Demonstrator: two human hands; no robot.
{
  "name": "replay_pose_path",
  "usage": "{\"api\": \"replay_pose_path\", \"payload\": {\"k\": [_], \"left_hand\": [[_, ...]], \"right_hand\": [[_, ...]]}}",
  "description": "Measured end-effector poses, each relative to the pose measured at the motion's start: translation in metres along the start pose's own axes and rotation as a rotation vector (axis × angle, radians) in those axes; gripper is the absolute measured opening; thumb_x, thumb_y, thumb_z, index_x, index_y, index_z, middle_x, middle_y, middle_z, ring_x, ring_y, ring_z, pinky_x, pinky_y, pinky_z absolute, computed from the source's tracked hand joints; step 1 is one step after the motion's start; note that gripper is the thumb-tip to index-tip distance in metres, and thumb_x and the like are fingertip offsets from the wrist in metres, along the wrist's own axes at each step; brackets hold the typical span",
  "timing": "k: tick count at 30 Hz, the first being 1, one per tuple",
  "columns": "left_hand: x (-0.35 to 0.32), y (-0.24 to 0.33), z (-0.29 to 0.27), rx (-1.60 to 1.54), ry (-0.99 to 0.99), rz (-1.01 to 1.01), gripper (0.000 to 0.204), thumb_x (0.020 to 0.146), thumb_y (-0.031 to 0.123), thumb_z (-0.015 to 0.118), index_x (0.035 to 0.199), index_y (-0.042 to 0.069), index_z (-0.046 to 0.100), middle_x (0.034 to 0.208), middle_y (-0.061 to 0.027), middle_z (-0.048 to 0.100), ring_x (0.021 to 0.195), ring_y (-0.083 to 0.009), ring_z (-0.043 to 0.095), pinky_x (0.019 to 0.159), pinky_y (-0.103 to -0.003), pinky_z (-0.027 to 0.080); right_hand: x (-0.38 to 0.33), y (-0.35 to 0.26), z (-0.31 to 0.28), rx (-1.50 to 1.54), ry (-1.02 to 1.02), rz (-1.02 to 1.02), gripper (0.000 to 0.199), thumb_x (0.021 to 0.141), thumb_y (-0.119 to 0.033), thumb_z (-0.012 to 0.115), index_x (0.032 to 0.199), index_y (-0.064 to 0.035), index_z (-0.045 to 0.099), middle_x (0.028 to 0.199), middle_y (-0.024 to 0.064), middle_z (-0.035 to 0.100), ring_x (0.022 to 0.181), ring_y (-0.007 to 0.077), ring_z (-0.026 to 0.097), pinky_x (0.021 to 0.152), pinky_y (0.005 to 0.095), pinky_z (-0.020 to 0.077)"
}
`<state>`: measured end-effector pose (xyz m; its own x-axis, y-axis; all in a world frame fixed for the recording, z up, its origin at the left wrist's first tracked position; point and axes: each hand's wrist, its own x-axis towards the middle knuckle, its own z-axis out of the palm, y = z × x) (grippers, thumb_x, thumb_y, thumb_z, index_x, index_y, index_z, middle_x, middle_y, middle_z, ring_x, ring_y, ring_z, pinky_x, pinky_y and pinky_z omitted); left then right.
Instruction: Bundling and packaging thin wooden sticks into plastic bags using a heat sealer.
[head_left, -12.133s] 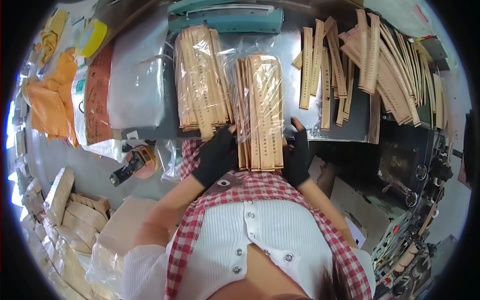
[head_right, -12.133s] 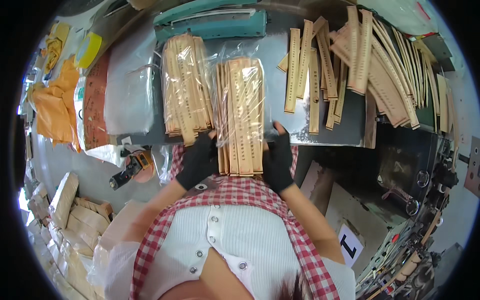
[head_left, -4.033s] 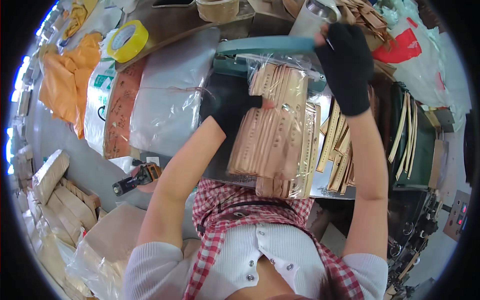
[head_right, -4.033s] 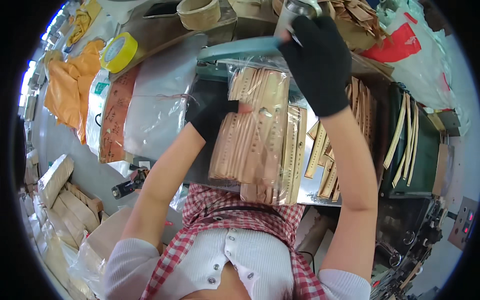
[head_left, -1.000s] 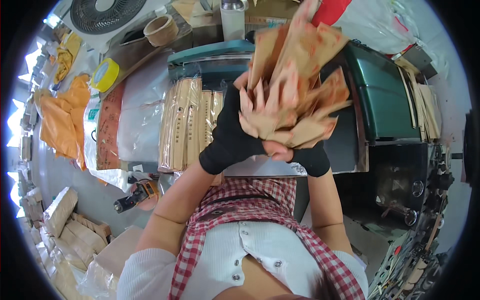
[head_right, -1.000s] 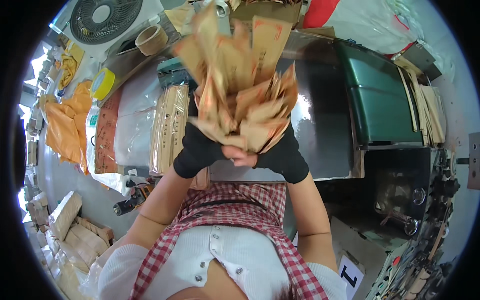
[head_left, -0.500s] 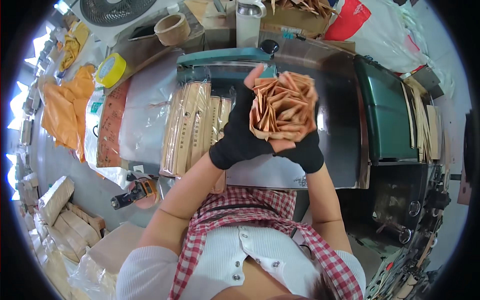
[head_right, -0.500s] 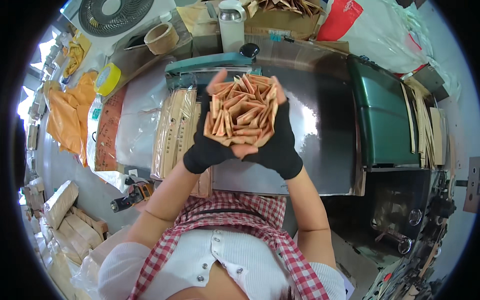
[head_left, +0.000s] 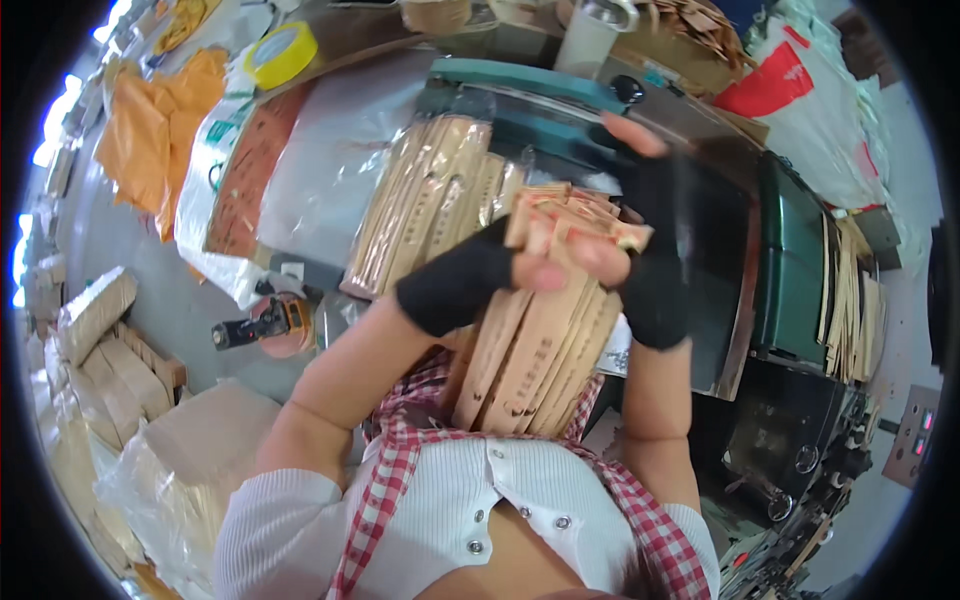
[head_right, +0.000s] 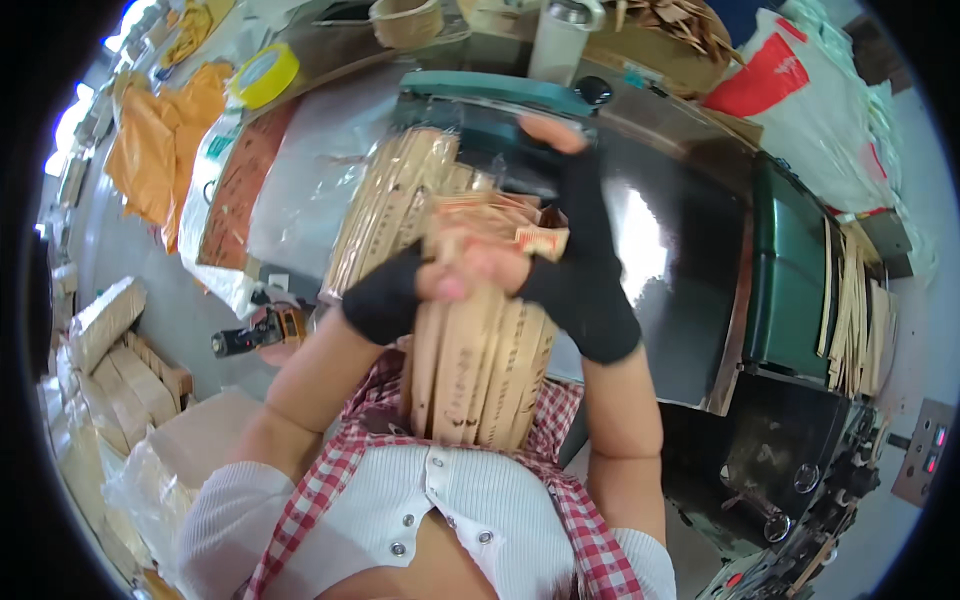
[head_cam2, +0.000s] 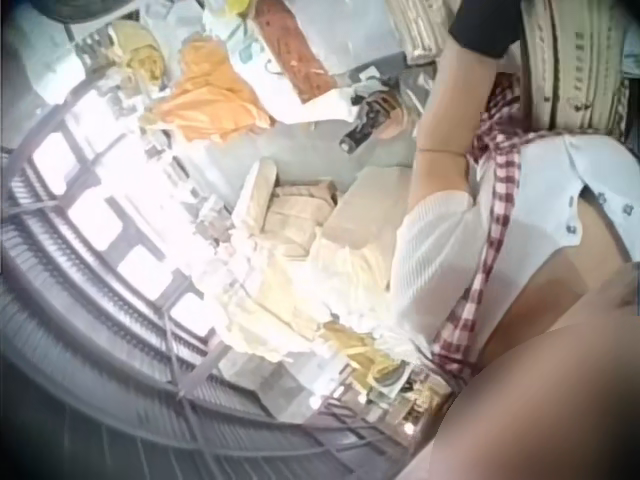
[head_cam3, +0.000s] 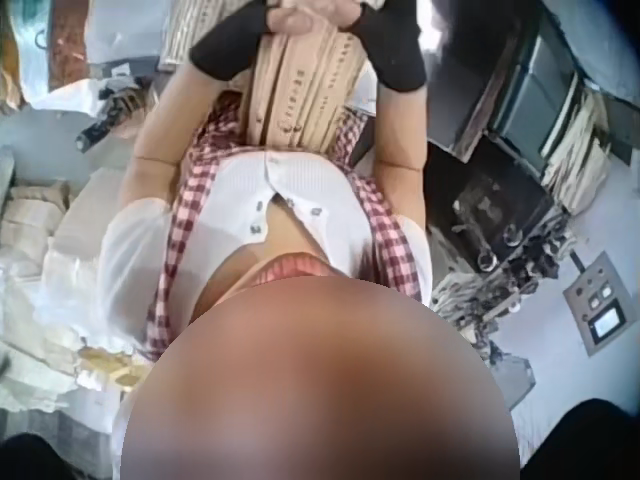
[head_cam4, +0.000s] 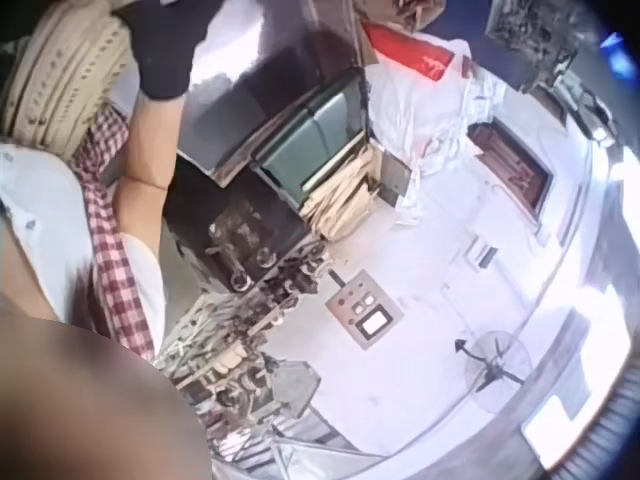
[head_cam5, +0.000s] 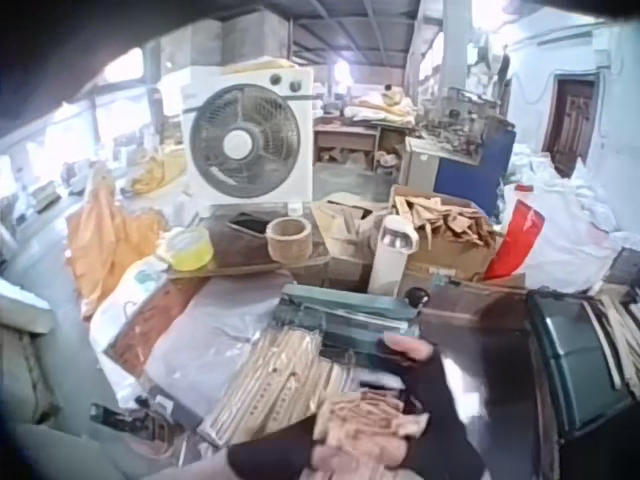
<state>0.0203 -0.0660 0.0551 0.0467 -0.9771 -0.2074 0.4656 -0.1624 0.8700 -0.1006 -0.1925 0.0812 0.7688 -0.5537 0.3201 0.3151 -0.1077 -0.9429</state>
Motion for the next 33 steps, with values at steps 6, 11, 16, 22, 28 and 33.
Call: {"api": "replay_pose_path", "payload": {"k": [6,11,16,22,28,33], "left_hand": [[-0.014,-0.042,-0.016,-0.479,0.068,0.147,0.061,0.076,0.03,0.069,0.126,0.002,0.046,0.113,-0.0133,0.059,0.1,-0.0225,0.062,0.088,-0.033,0.052],[-0.021,-0.035,-0.025,-0.46,-0.065,0.207,0.059,0.079,0.03,0.067,0.128,0.004,0.048,0.113,-0.0105,0.058,0.103,-0.0187,0.059,0.09,-0.03,0.048],[-0.067,-0.055,-0.094,0.255,0.33,0.054,0.053,0.076,0.015,0.074,0.123,0.004,0.052,0.112,-0.0065,0.059,0.103,-0.017,0.058,0.09,-0.031,0.047],[-0.123,-0.024,-0.221,1.745,0.877,0.5,0.04,0.067,0.014,0.076,0.104,0.008,0.061,0.099,-0.0091,0.061,0.092,-0.0299,0.059,0.081,-0.037,0.048],[-0.102,-0.017,-0.302,0.682,0.909,0.258,0.03,0.086,0.027,0.059,0.09,-0.002,0.067,0.083,-0.0131,0.067,0.081,-0.0138,0.061,0.079,-0.028,0.046],[-0.11,-0.041,-0.319,1.479,1.515,0.473,0.024,0.081,0.02,0.062,0.091,-0.001,0.068,0.083,-0.0144,0.066,0.082,-0.0292,0.063,0.079,-0.037,0.048]], "right_hand": [[-0.003,0.075,0.008,0.088,-0.266,0.366,0.057,0.078,-0.025,0.068,0.126,0.0015,0.055,0.114,0.0094,0.062,0.103,0.0163,0.059,0.092,0.0307,0.0454],[0.023,0.07,0.012,0.166,-0.606,0.377,0.066,0.068,-0.042,0.066,0.114,0.004,0.061,0.12,0.0185,0.056,0.102,0.0233,0.058,0.089,0.0349,0.0455],[0.01,0.1,0.029,0.568,-0.513,0.398,0.032,0.07,-0.027,0.066,0.087,0.0005,0.064,0.117,0.0223,0.057,0.095,0.0329,0.061,0.083,0.0424,0.0511],[0.014,0.11,0.03,0.599,-0.408,0.514,0.033,0.069,-0.028,0.066,0.084,0.0006,0.064,0.121,0.0216,0.055,0.098,0.033,0.061,0.083,0.0425,0.0532],[0.015,0.109,0.03,0.461,-0.402,0.518,0.036,0.067,-0.032,0.066,0.084,-0.0002,0.063,0.118,0.0199,0.056,0.097,0.0302,0.06,0.084,0.041,0.0513],[0.016,0.118,0.018,0.535,-0.404,0.498,0.033,0.07,-0.03,0.066,0.088,-0.0029,0.062,0.106,0.0169,0.054,0.089,0.0319,0.059,0.078,0.0407,0.0524]]}}
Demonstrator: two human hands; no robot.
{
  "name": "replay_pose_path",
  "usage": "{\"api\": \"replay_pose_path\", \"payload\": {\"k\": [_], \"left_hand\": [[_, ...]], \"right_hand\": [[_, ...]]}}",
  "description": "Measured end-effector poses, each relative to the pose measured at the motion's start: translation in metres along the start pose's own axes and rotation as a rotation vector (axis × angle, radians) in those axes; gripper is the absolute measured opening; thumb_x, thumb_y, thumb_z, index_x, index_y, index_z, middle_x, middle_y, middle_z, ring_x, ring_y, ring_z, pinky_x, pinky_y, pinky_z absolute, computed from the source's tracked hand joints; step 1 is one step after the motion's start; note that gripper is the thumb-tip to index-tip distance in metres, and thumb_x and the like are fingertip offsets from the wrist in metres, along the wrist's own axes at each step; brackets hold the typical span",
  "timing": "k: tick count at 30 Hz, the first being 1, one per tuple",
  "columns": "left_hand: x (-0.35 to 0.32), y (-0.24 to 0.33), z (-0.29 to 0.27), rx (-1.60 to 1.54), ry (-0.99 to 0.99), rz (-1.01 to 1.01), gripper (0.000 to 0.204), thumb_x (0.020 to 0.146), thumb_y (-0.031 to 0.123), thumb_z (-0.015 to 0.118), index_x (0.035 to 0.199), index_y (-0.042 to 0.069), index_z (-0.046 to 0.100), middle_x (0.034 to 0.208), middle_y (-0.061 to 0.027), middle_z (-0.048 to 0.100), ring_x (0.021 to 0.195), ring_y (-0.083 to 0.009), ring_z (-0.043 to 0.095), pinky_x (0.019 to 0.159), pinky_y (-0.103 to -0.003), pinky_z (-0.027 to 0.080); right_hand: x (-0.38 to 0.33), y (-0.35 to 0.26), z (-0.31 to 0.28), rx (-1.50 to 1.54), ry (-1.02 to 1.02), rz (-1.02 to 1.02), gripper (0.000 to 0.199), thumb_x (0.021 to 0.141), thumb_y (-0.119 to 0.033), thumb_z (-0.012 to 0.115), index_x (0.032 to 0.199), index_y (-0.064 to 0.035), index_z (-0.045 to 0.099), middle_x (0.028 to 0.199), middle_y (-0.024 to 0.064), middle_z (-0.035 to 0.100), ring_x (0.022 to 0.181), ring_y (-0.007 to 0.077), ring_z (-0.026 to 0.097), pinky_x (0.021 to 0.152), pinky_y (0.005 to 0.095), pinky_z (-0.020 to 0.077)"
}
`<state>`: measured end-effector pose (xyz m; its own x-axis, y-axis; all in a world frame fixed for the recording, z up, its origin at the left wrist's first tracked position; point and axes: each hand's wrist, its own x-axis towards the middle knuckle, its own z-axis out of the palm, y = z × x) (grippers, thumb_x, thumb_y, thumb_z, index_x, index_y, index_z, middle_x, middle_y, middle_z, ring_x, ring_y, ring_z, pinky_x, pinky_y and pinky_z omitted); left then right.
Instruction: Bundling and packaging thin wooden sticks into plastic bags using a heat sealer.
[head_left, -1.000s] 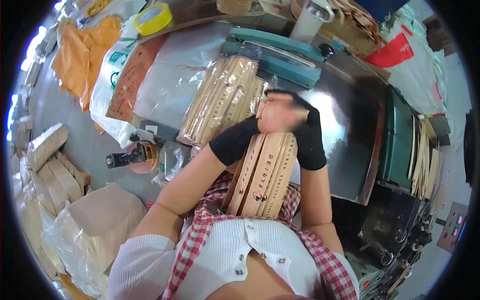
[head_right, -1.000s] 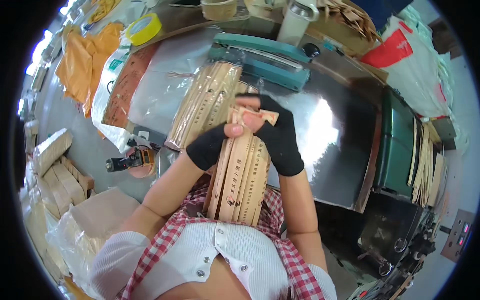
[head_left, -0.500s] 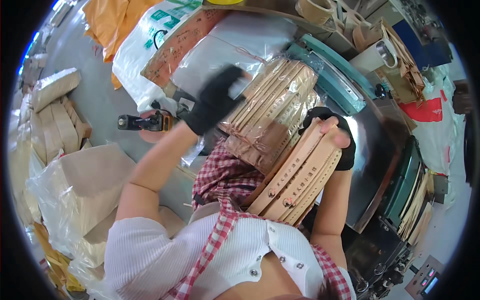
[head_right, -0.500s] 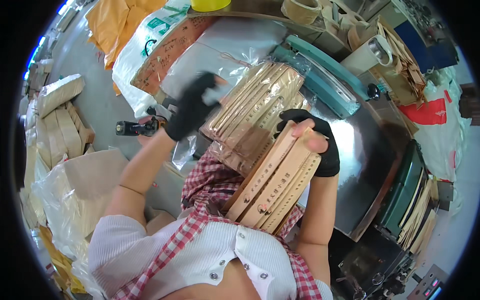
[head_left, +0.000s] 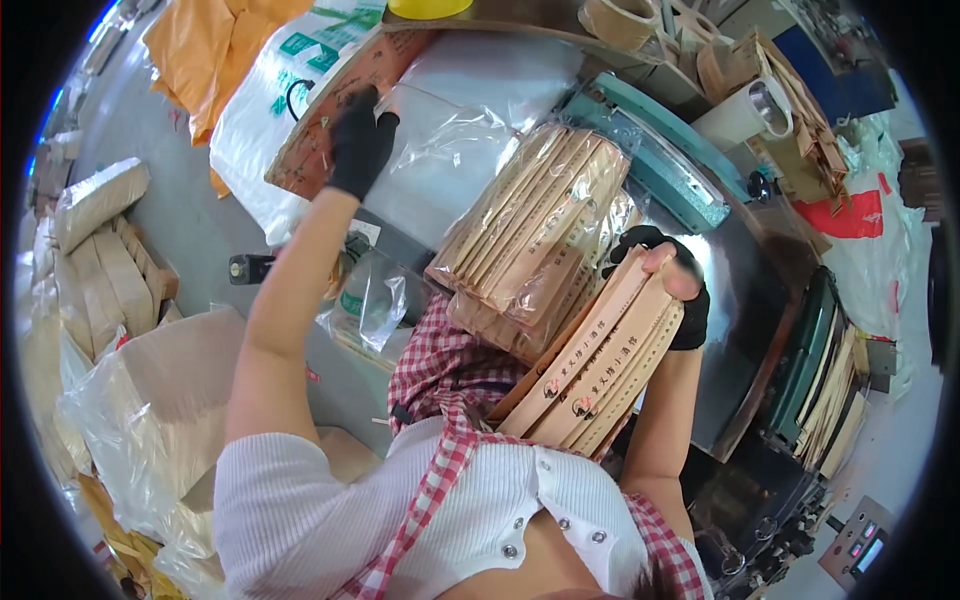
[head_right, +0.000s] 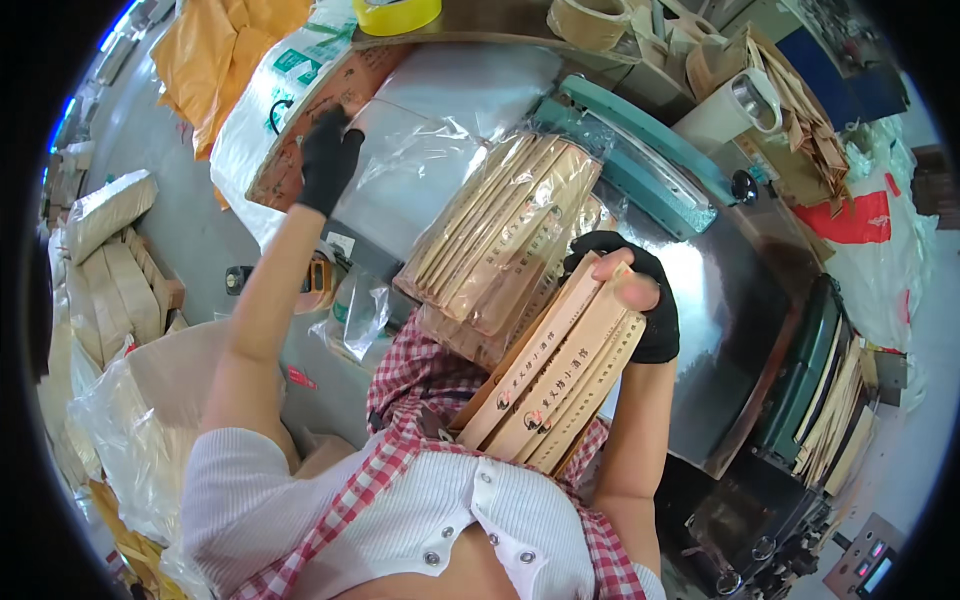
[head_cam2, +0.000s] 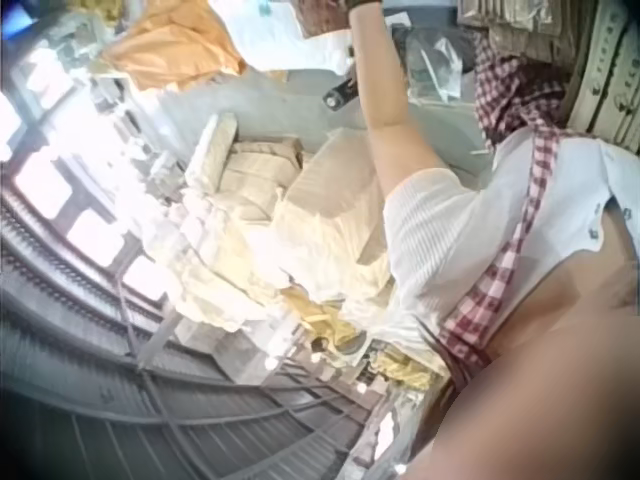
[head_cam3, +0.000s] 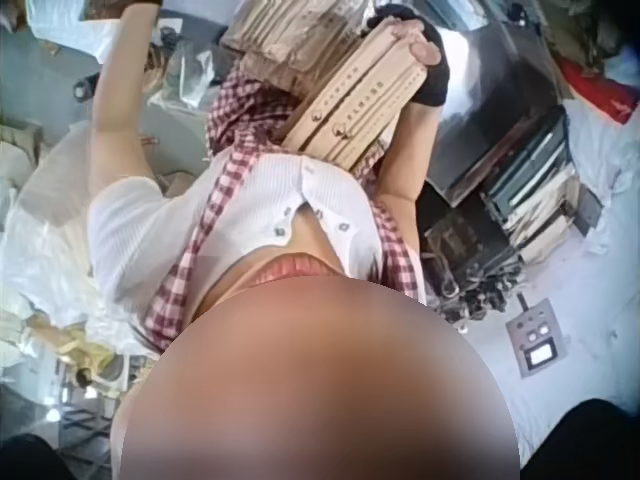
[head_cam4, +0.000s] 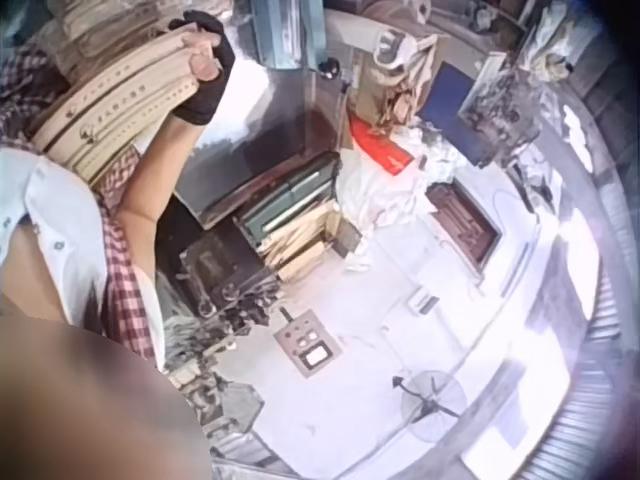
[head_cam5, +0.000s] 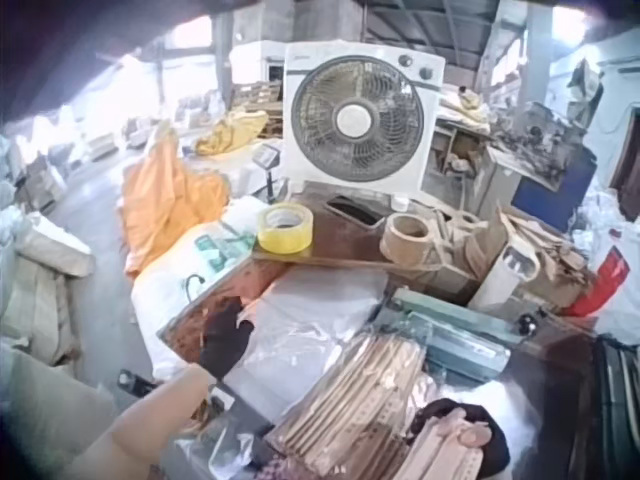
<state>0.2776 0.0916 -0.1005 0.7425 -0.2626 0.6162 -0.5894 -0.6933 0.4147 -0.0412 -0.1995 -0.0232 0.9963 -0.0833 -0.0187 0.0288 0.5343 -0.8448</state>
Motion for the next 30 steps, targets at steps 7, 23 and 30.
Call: {"api": "replay_pose_path", "payload": {"k": [7,23,30], "left_hand": [[-0.044,0.061,-0.009,-0.063,-0.224,0.515,0.018,0.079,0.022,0.066,0.092,0.009,0.063,0.093,-0.0083,0.063,0.085,-0.0299,0.06,0.078,-0.04,0.048],[0.0,0.096,-0.057,-0.241,0.112,0.21,0.03,0.074,0.012,0.074,0.093,0.002,0.052,0.09,-0.012,0.049,0.082,-0.0274,0.053,0.069,-0.038,0.044],[-0.136,0.101,-0.054,-0.128,-0.061,0.149,0.048,0.074,0.028,0.076,0.107,0.002,0.054,0.103,-0.0148,0.055,0.096,-0.0327,0.054,0.086,-0.041,0.042]], "right_hand": [[-0.006,-0.002,0.0,0.091,0.066,0.043,0.03,0.071,-0.026,0.066,0.09,-0.0036,0.06,0.101,0.0157,0.052,0.087,0.0322,0.059,0.074,0.0418,0.0542],[-0.014,0.001,-0.013,0.038,0.088,-0.047,0.031,0.072,-0.03,0.065,0.09,-0.0053,0.06,0.105,0.019,0.055,0.089,0.0315,0.06,0.076,0.0392,0.0535],[-0.015,0.003,-0.007,0.116,0.093,-0.002,0.03,0.073,-0.029,0.063,0.091,-0.0055,0.06,0.102,0.0179,0.055,0.089,0.0317,0.061,0.076,0.0402,0.0544]]}}
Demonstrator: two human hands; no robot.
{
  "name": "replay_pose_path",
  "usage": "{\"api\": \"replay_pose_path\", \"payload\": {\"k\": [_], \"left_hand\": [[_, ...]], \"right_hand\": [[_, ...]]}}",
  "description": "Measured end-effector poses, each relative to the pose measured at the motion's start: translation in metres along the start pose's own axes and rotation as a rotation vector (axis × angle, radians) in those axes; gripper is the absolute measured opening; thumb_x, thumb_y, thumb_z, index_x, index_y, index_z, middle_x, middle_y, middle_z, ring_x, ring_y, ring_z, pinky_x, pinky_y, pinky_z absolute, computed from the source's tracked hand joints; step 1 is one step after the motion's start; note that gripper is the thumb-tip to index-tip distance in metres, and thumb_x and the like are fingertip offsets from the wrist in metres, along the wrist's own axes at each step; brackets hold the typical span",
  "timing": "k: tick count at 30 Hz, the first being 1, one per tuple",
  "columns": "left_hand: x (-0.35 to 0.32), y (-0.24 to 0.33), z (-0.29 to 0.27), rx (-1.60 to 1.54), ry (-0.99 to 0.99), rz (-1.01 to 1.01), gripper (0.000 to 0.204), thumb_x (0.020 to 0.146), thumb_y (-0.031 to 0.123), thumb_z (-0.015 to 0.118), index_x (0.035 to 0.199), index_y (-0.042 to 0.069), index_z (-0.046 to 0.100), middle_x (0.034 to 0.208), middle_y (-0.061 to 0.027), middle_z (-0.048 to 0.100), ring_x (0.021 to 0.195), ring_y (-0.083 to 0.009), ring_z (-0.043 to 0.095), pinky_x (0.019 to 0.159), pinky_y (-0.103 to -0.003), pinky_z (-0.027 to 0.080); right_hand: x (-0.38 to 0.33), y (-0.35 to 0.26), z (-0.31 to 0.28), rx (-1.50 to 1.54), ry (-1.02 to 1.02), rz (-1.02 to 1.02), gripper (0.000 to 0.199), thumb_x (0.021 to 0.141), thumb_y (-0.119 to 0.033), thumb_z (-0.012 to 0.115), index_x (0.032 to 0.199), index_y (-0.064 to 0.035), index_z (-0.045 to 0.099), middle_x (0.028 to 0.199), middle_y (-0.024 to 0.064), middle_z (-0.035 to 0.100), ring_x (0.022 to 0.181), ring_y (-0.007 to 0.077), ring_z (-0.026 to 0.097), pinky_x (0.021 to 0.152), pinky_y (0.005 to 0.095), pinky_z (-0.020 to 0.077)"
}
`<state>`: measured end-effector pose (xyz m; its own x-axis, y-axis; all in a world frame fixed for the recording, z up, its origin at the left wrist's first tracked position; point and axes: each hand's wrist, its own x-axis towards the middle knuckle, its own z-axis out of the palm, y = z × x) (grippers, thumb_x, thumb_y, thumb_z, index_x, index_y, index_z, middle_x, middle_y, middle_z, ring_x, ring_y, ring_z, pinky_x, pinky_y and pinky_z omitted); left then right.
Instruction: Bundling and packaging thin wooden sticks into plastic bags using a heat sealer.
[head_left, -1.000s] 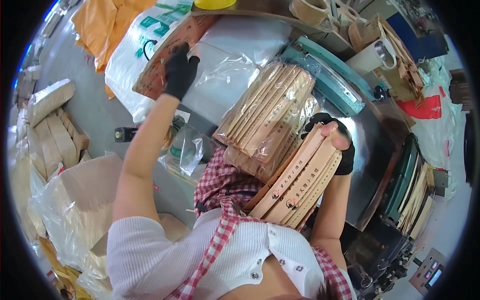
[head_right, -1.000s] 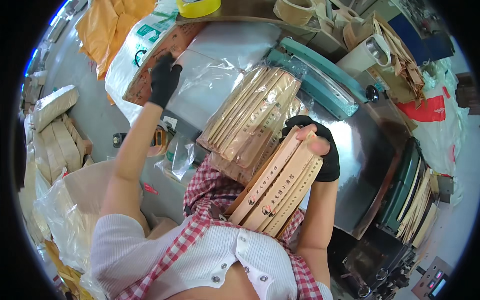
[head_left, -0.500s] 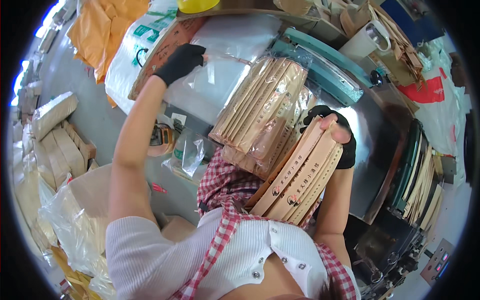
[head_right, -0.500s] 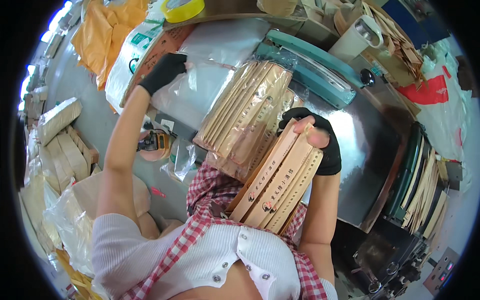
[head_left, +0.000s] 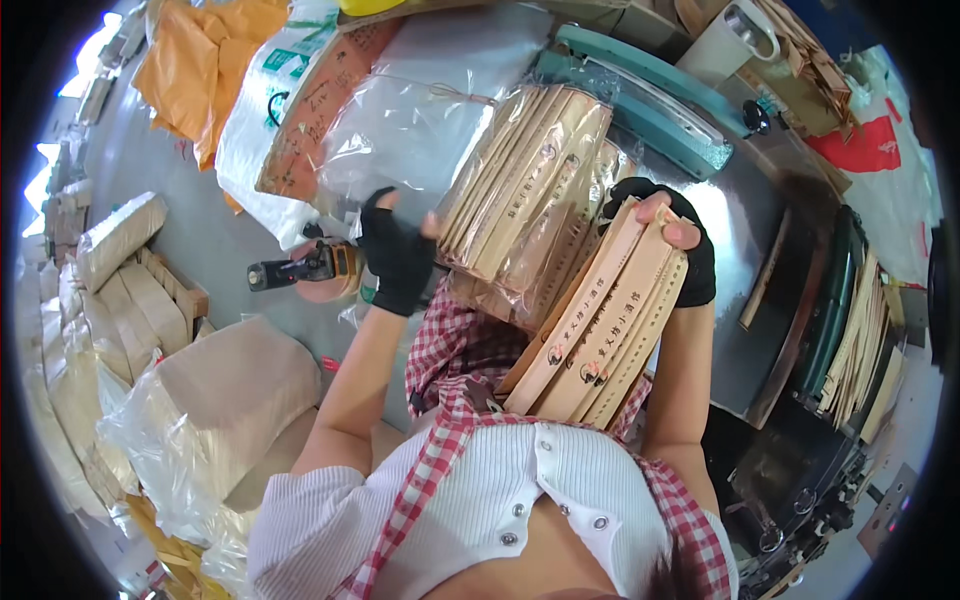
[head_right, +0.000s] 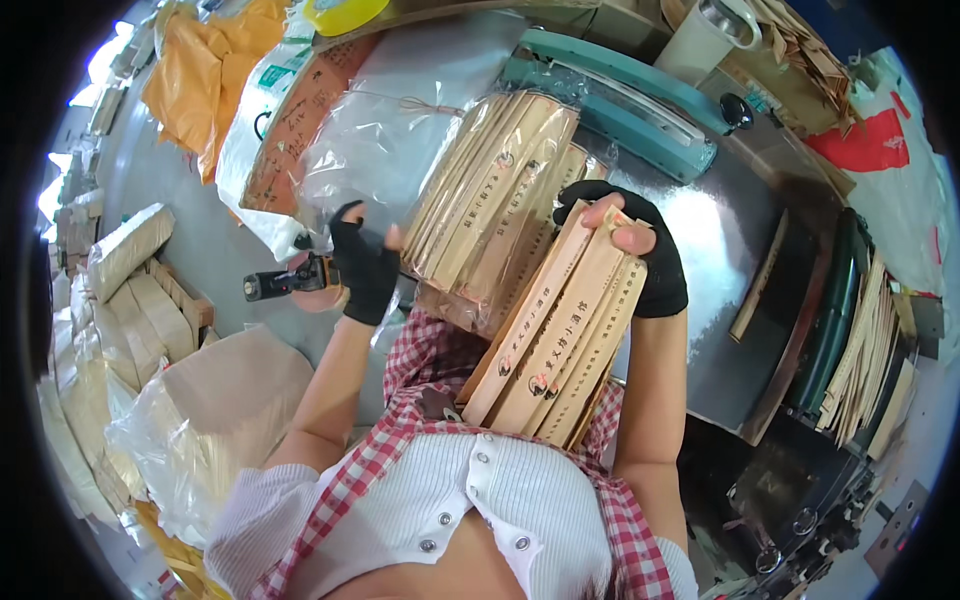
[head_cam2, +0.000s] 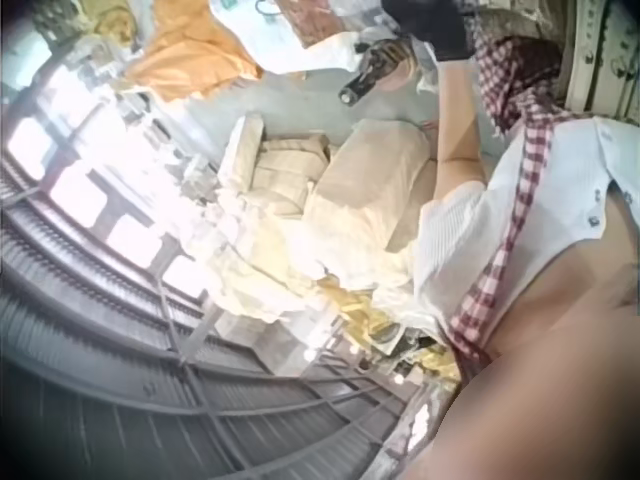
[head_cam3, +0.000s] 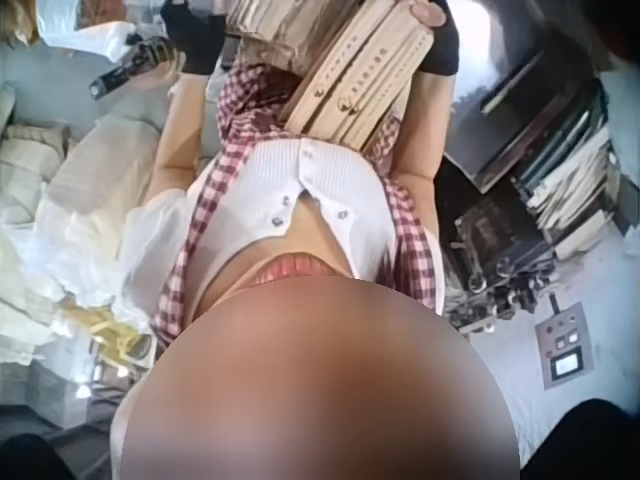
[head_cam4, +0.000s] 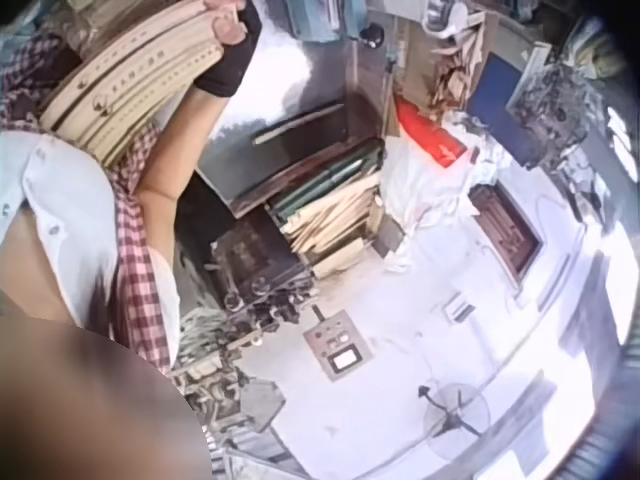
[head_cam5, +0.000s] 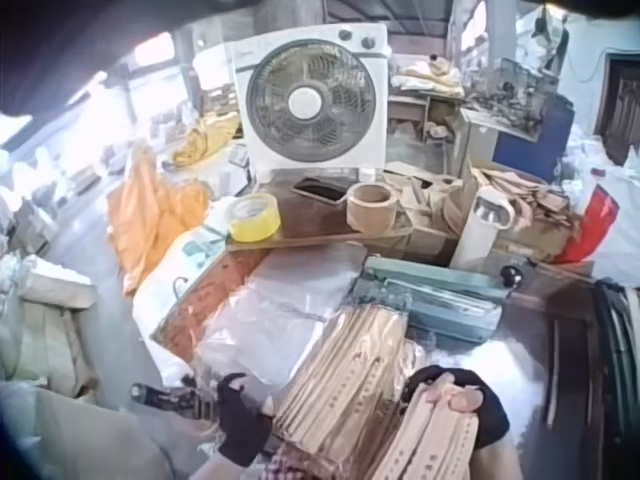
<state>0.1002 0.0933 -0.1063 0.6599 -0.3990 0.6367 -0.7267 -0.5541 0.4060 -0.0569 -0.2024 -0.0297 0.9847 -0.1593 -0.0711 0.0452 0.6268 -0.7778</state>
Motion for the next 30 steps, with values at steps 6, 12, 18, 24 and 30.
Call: {"api": "replay_pose_path", "payload": {"k": [6,12,18,24,30], "left_hand": [[0.01,-0.059,-0.002,0.132,-0.358,0.09,0.042,0.076,0.01,0.068,0.116,0.005,0.058,0.125,-0.0132,0.055,0.11,-0.0303,0.055,0.091,-0.039,0.045],[0.005,-0.081,-0.016,0.087,-0.327,0.14,0.03,0.079,0.009,0.064,0.109,0.006,0.063,0.113,-0.0117,0.063,0.104,-0.0299,0.058,0.089,-0.039,0.047],[0.052,-0.029,-0.049,-0.119,-0.513,-0.142,0.017,0.09,0.015,0.059,0.099,0.003,0.066,0.093,-0.0111,0.069,0.081,-0.0186,0.066,0.075,-0.029,0.05],[0.101,0.055,-0.036,-1.019,-0.53,-0.471,0.024,0.092,0.018,0.056,0.099,-0.003,0.066,0.091,-0.0076,0.069,0.081,-0.0117,0.063,0.072,-0.025,0.05],[0.075,0.115,-0.033,-1.309,-0.467,-0.715,0.031,0.095,0.022,0.056,0.109,-0.005,0.064,0.096,-0.0052,0.067,0.088,-0.0099,0.059,0.079,-0.022,0.047]], "right_hand": [[-0.004,-0.003,0.005,-0.014,-0.046,-0.047,0.029,0.074,-0.028,0.064,0.091,-0.0045,0.06,0.104,0.0179,0.055,0.091,0.0321,0.06,0.078,0.0404,0.054],[-0.011,-0.004,0.007,0.016,-0.062,-0.036,0.03,0.076,-0.028,0.065,0.093,-0.0034,0.06,0.104,0.0175,0.055,0.09,0.0316,0.061,0.077,0.0406,0.0543],[-0.014,-0.003,-0.011,0.006,-0.103,-0.039,0.032,0.076,-0.029,0.063,0.093,-0.0019,0.06,0.113,0.0235,0.058,0.089,0.0341,0.061,0.084,0.043,0.0529],[0.018,0.003,0.028,-0.064,-0.173,0.145,0.038,0.07,-0.031,0.065,0.093,-0.0008,0.062,0.099,0.0138,0.064,0.088,0.0232,0.061,0.084,0.0322,0.0474],[0.042,0.013,0.049,-0.247,-0.189,0.117,0.035,0.071,-0.03,0.062,0.089,0.0002,0.067,0.091,0.008,0.065,0.089,0.0167,0.058,0.085,0.0286,0.0435]]}}
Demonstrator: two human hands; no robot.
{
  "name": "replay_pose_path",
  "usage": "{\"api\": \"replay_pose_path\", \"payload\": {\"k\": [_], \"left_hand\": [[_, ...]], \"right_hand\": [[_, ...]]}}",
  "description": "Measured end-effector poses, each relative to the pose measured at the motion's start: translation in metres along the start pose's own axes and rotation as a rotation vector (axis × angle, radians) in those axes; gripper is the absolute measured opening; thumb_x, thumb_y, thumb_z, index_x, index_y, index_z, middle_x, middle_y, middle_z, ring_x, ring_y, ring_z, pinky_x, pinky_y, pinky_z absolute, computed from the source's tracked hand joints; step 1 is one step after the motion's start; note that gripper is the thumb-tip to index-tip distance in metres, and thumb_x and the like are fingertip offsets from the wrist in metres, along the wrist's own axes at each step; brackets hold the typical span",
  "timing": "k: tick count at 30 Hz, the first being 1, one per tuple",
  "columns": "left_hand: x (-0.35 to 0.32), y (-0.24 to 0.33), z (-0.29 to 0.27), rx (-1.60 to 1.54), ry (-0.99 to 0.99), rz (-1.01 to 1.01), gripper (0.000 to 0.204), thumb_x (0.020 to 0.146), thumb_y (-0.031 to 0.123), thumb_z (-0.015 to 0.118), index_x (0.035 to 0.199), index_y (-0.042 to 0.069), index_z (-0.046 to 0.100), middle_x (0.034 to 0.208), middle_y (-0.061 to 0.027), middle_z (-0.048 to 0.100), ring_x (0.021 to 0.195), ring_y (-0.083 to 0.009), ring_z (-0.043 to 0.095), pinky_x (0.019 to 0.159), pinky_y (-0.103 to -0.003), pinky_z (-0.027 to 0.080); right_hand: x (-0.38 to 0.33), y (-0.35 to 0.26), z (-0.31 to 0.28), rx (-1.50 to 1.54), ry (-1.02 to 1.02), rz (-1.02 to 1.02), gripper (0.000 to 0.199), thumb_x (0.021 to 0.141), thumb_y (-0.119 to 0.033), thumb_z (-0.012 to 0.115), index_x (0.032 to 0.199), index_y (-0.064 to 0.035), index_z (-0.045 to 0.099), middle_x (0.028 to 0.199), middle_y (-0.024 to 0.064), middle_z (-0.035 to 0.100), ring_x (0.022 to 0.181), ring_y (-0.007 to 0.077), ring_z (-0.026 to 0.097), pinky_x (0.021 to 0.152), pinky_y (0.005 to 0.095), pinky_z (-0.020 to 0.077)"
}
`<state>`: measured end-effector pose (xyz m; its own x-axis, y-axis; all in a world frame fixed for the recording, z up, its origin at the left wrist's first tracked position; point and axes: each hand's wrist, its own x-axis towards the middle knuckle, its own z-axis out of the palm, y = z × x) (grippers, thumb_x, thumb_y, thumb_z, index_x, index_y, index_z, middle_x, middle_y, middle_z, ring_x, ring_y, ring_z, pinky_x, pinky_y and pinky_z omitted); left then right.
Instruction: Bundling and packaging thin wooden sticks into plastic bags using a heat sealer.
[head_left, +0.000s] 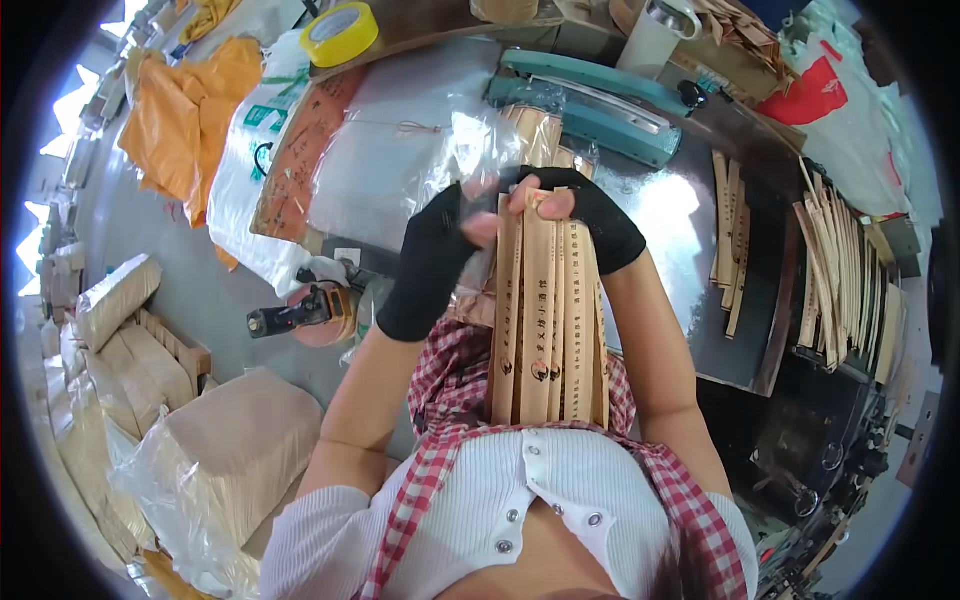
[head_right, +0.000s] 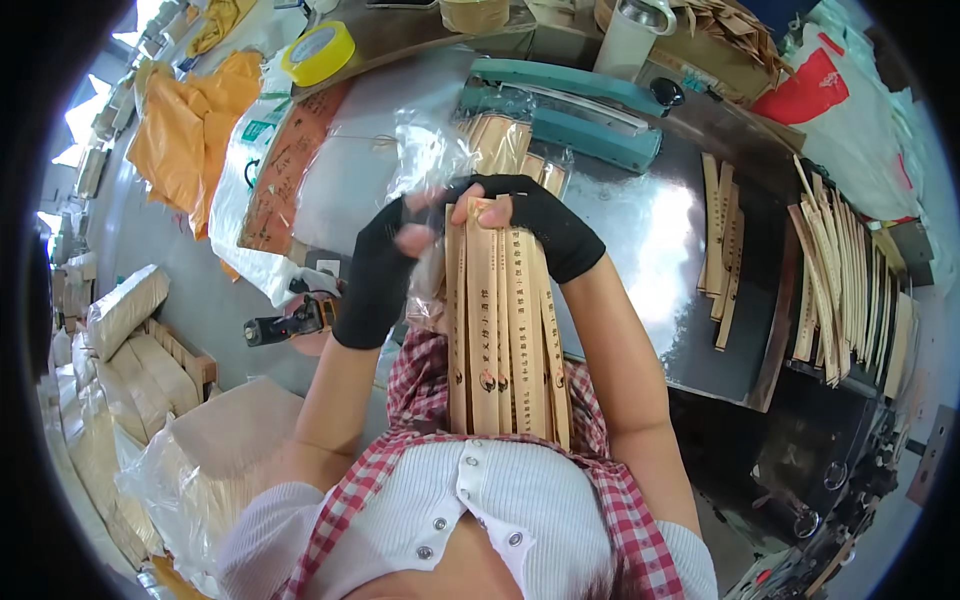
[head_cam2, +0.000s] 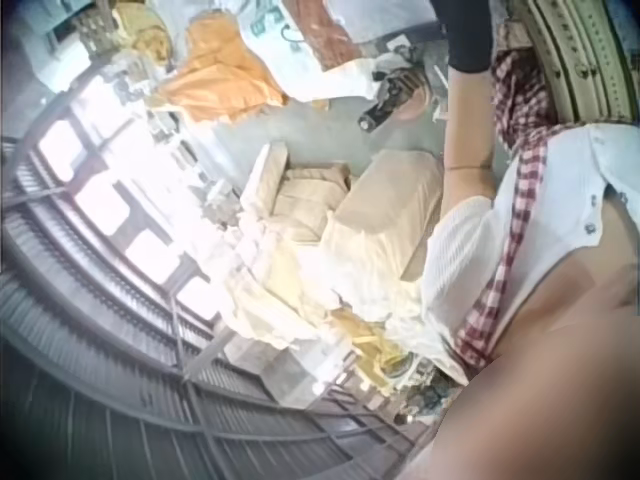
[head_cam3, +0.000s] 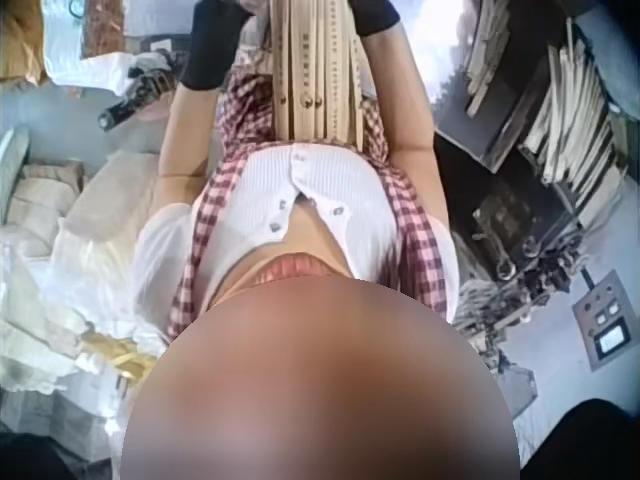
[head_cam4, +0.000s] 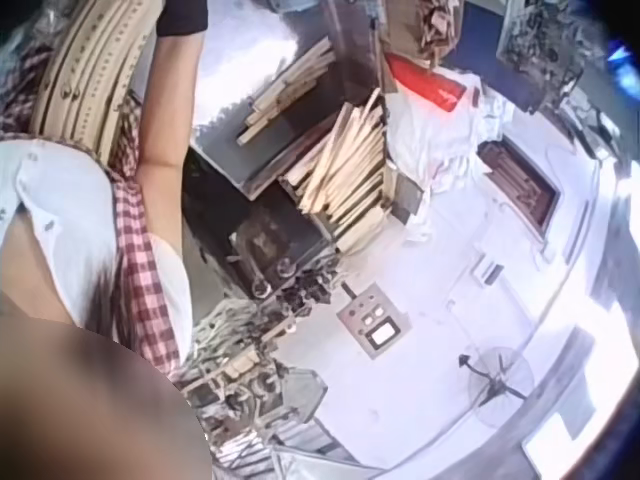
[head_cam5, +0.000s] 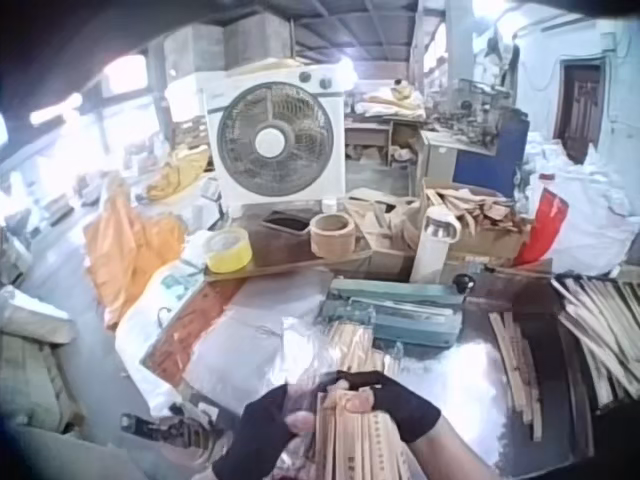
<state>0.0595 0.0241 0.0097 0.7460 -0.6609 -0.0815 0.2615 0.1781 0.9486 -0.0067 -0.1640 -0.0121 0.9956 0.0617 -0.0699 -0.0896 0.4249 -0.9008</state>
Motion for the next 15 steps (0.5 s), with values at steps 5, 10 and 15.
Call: {"api": "replay_pose_path", "payload": {"k": [5,10,15], "left_hand": [[0.006,0.002,-0.013,0.071,0.196,-0.062,0.007,0.081,0.004,0.068,0.087,-0.001,0.071,0.078,-0.0013,0.066,0.071,-0.0063,0.057,0.065,-0.021,0.045],[0.034,-0.01,-0.032,0.147,0.283,0.04,0.017,0.08,0.011,0.071,0.071,0.005,0.058,0.068,0.0016,0.058,0.058,-0.0061,0.05,0.055,-0.021,0.04],[0.034,-0.006,0.008,0.088,0.058,-0.113,0.015,0.079,0.015,0.073,0.077,0.004,0.062,0.071,0.0009,0.06,0.065,-0.0065,0.053,0.058,-0.021,0.04]], "right_hand": [[-0.008,-0.004,-0.003,0.078,0.086,0.074,0.035,0.068,-0.03,0.064,0.086,0.0003,0.063,0.091,0.0119,0.062,0.084,0.023,0.06,0.082,0.0323,0.0472],[-0.018,-0.004,-0.013,0.073,0.115,-0.01,0.04,0.069,-0.031,0.065,0.09,0.0017,0.062,0.126,0.0191,0.054,0.098,0.0236,0.057,0.087,0.0337,0.0464],[-0.024,-0.017,-0.003,0.053,0.088,-0.013,0.038,0.073,-0.033,0.064,0.088,0.0021,0.064,0.089,0.0075,0.064,0.083,0.0173,0.06,0.08,0.0287,0.0468]]}}
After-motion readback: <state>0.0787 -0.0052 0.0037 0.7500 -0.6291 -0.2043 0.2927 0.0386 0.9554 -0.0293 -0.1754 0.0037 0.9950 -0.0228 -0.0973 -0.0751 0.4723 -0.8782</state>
